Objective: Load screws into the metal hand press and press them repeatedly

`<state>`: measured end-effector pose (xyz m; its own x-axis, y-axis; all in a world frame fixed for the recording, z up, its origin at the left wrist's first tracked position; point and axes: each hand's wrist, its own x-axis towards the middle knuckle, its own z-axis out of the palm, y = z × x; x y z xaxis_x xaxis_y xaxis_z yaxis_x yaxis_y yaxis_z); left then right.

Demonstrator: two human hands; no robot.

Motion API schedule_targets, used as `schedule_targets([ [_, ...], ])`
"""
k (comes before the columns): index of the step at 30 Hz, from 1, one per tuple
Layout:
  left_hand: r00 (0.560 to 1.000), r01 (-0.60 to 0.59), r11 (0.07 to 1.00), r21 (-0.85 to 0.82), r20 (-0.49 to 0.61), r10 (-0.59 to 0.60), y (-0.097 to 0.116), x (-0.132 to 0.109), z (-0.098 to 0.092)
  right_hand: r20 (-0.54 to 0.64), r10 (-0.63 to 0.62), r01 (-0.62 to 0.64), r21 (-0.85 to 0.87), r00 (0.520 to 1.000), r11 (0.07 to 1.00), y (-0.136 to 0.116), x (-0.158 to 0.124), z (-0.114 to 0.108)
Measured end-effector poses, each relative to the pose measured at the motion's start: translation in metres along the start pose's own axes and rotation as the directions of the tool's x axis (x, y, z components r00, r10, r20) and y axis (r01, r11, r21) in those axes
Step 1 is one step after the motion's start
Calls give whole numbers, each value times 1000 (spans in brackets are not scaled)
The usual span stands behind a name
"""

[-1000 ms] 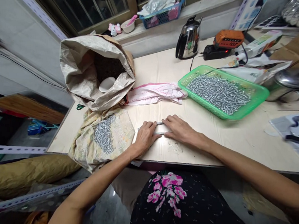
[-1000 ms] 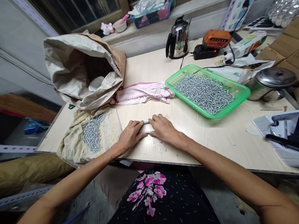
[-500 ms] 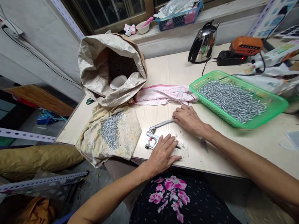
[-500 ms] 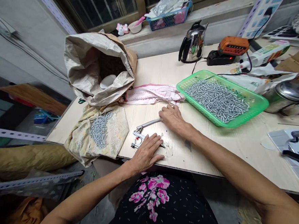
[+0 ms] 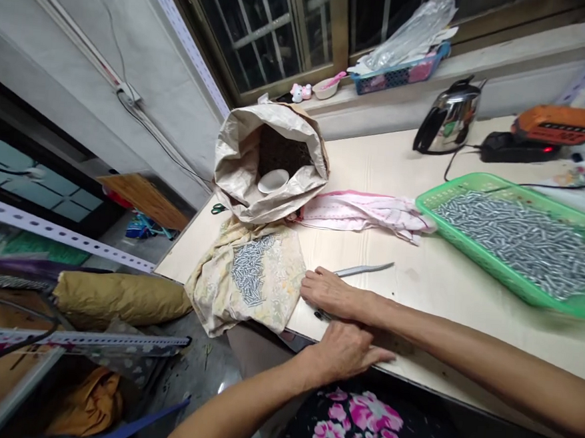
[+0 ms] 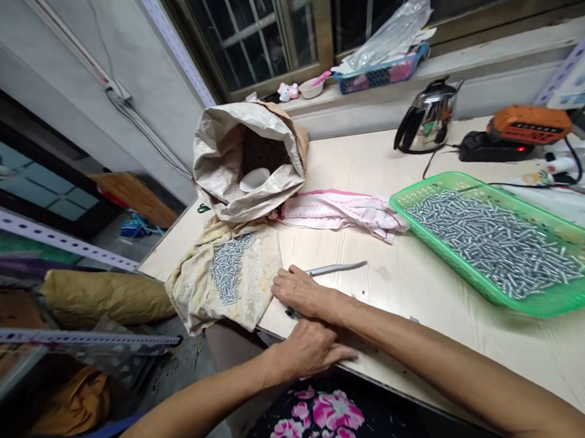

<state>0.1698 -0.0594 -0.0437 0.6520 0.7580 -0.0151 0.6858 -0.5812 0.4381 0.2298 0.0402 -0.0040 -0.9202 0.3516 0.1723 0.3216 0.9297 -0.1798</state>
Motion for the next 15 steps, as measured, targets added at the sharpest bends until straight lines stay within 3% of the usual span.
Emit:
schedule_targets([
  [2,995,-89,996,20,-41,90,-9,-1,-9,-90,118,-114,55,989,992,5,-2,-16],
  [4,985,-76,995,61,-150,84,-29,-1,-28,-258,250,-238,74,933,968,15,-21,-47],
  [6,948,131,986,108,-305,-92,-60,1,-58,-455,328,-357,23,828,934,29,-58,-86],
  [7,901,282,952,122,-373,-219,-79,2,-74,-523,362,-443,-34,772,896,38,-80,-106],
  [10,751,609,766,205,-461,-473,-130,9,-120,-624,455,-717,-257,635,648,58,-144,-149],
  [12,727,674,683,282,-418,-545,-154,14,-138,-633,511,-794,-304,582,527,57,-170,-155],
  [13,729,674,681,285,-406,-551,-162,17,-144,-626,529,-799,-283,573,531,51,-176,-150],
  [15,741,670,656,347,-367,-562,-174,22,-147,-612,526,-749,-172,590,640,33,-176,-126],
])
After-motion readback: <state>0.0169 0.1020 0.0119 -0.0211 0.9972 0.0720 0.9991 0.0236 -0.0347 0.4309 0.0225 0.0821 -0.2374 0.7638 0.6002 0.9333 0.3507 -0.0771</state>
